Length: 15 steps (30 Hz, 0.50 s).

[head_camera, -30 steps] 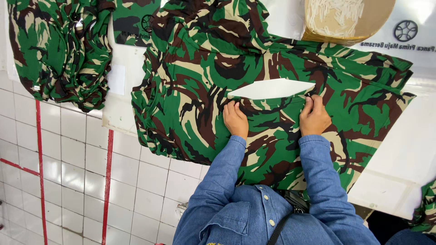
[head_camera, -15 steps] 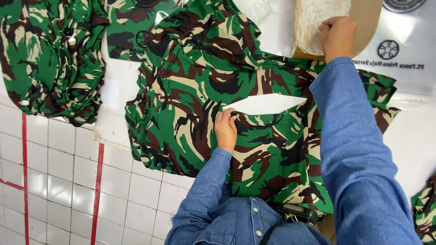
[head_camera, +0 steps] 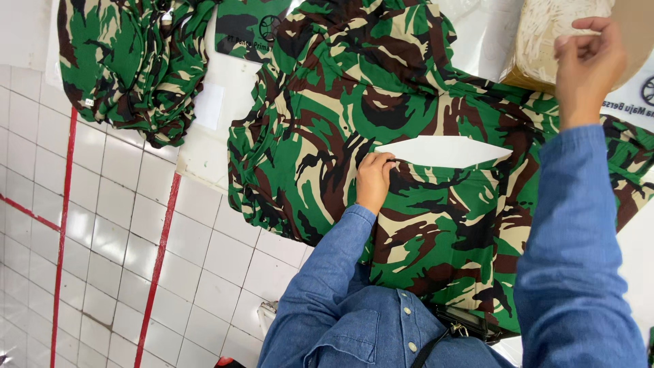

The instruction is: The person folds camouflage shirts, places a white paper insert inside the collar area, and slides the folded garments into plastic packaging.

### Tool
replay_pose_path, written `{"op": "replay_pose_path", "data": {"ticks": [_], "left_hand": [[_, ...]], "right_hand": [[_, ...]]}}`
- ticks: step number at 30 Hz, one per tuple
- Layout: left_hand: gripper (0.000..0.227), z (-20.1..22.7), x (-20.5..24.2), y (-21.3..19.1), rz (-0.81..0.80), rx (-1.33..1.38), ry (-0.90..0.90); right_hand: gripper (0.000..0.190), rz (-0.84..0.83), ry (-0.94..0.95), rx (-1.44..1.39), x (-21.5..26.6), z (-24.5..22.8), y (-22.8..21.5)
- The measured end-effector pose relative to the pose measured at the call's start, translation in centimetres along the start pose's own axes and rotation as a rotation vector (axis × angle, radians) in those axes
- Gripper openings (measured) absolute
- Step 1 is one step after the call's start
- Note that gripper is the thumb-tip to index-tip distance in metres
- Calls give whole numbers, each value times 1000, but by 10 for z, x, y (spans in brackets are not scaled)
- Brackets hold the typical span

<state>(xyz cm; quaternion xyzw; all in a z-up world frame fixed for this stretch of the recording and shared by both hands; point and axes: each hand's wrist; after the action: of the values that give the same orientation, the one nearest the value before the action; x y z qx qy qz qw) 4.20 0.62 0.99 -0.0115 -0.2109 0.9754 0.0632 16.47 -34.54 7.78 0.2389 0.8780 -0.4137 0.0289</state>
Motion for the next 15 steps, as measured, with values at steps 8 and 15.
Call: {"op": "replay_pose_path", "data": {"ticks": [8,15], "left_hand": [[6,-3,-6,4,29,-78,-1],[2,-2,-11,-6,-82,-104,-18]], "right_hand": [[14,-686,160,-550,164,-96,69],[6,-782,-244,-233,150,-85,95]]}}
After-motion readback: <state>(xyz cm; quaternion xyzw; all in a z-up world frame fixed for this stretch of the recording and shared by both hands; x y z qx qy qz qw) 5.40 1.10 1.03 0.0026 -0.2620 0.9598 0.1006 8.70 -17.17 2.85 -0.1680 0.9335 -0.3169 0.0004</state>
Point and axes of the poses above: each hand's wrist, its own x-axis away from the middle knuckle, its own y-axis out of the palm, z = x × y, and after that the axes turned 11 degrees about x, right-handed
